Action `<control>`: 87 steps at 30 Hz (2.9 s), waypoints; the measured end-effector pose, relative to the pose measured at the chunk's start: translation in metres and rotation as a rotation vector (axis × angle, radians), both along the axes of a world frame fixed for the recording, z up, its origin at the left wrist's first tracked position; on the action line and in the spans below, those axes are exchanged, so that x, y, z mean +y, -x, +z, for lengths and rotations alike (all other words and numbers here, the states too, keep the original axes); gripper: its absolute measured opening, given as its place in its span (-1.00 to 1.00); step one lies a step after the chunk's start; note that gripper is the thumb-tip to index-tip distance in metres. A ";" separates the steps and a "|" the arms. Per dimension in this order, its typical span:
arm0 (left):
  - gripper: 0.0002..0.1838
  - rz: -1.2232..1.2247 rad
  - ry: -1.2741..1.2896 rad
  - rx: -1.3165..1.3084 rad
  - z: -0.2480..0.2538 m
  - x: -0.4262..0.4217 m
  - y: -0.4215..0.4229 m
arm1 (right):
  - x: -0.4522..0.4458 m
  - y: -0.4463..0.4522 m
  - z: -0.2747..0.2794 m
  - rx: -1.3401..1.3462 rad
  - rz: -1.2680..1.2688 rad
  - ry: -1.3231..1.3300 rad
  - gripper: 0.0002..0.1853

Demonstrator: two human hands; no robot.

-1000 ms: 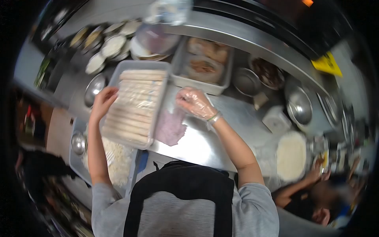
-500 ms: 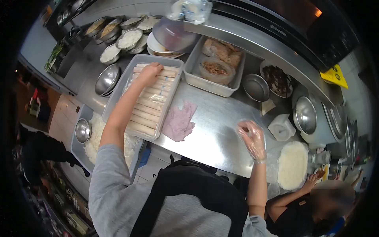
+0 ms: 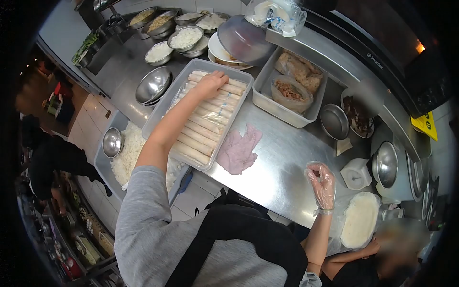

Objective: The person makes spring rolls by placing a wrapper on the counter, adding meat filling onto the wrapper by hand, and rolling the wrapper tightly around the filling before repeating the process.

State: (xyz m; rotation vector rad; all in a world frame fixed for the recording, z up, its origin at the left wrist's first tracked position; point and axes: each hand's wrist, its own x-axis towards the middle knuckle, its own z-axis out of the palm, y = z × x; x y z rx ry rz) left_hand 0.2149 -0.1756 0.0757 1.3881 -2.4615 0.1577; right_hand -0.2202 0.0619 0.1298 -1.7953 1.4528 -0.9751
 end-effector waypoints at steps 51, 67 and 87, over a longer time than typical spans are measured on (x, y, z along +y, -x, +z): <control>-0.77 -0.275 -0.472 0.693 0.035 0.229 0.232 | 0.157 0.277 -0.102 0.254 -0.816 0.028 -0.89; -0.68 -0.870 -0.571 0.446 0.031 0.237 0.366 | 0.133 0.317 -0.044 0.319 -0.717 -0.024 -0.88; -0.55 -0.978 -0.488 0.089 -0.044 0.263 0.591 | 0.157 0.407 0.093 -0.054 -0.831 0.445 -0.76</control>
